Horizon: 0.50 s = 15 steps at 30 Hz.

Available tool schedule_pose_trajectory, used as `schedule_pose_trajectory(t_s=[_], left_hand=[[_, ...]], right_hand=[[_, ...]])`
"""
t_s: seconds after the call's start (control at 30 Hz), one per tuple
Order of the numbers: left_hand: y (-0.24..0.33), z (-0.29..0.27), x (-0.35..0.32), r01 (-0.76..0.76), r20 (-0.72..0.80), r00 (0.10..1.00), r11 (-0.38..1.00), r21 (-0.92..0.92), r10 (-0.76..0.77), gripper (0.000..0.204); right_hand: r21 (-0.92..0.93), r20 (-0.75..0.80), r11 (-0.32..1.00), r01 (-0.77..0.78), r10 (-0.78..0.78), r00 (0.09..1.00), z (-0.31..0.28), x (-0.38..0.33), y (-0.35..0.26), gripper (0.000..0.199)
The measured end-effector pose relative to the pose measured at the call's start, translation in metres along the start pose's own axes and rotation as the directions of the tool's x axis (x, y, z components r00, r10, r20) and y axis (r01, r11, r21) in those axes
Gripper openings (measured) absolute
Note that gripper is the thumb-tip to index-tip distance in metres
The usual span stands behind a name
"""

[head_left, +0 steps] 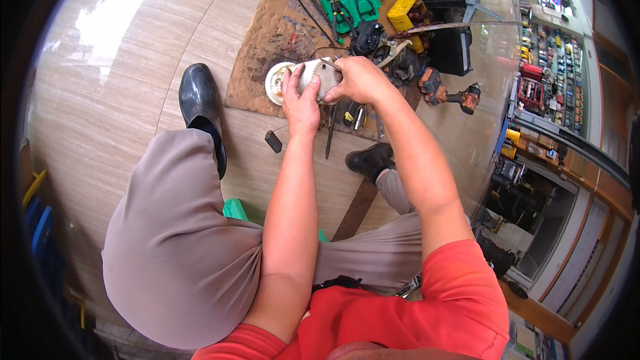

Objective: The person disassembles a fuel pump assembly by using a screwdriver to pry and loosen components, then pulling them apart by hand.

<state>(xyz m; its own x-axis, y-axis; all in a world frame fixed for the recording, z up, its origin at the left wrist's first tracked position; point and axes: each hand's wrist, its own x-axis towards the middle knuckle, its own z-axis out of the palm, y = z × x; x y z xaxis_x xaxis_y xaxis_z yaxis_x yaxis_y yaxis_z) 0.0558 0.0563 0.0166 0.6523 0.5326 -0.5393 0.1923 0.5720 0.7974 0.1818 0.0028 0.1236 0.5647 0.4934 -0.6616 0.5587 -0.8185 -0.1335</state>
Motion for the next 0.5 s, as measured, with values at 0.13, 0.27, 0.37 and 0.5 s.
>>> schedule_pose_trajectory(t_s=[0.13,0.27,0.37,0.5], left_hand=[[0.001,0.001,-0.004,-0.003,-0.010,1.000,1.000,0.027,0.003,0.052],[-0.015,0.002,0.002,-0.033,-0.069,0.997,0.998,-0.045,0.030,0.047],[-0.021,-0.001,0.008,-0.050,-0.077,0.996,0.992,-0.117,0.041,0.045],[-0.022,0.001,0.013,-0.045,-0.038,0.998,0.987,-0.152,0.040,0.046]], right_hand=[[-0.125,0.052,0.992,-0.029,0.036,0.998,-0.006,0.004,-0.002,0.060],[-0.181,0.049,0.982,-0.046,0.056,0.997,-0.009,0.006,-0.016,0.062],[-0.168,0.070,0.986,-0.013,0.025,0.997,-0.009,0.006,-0.021,0.061],[0.295,-0.067,0.949,0.114,-0.098,0.993,0.007,0.011,0.021,0.048]])
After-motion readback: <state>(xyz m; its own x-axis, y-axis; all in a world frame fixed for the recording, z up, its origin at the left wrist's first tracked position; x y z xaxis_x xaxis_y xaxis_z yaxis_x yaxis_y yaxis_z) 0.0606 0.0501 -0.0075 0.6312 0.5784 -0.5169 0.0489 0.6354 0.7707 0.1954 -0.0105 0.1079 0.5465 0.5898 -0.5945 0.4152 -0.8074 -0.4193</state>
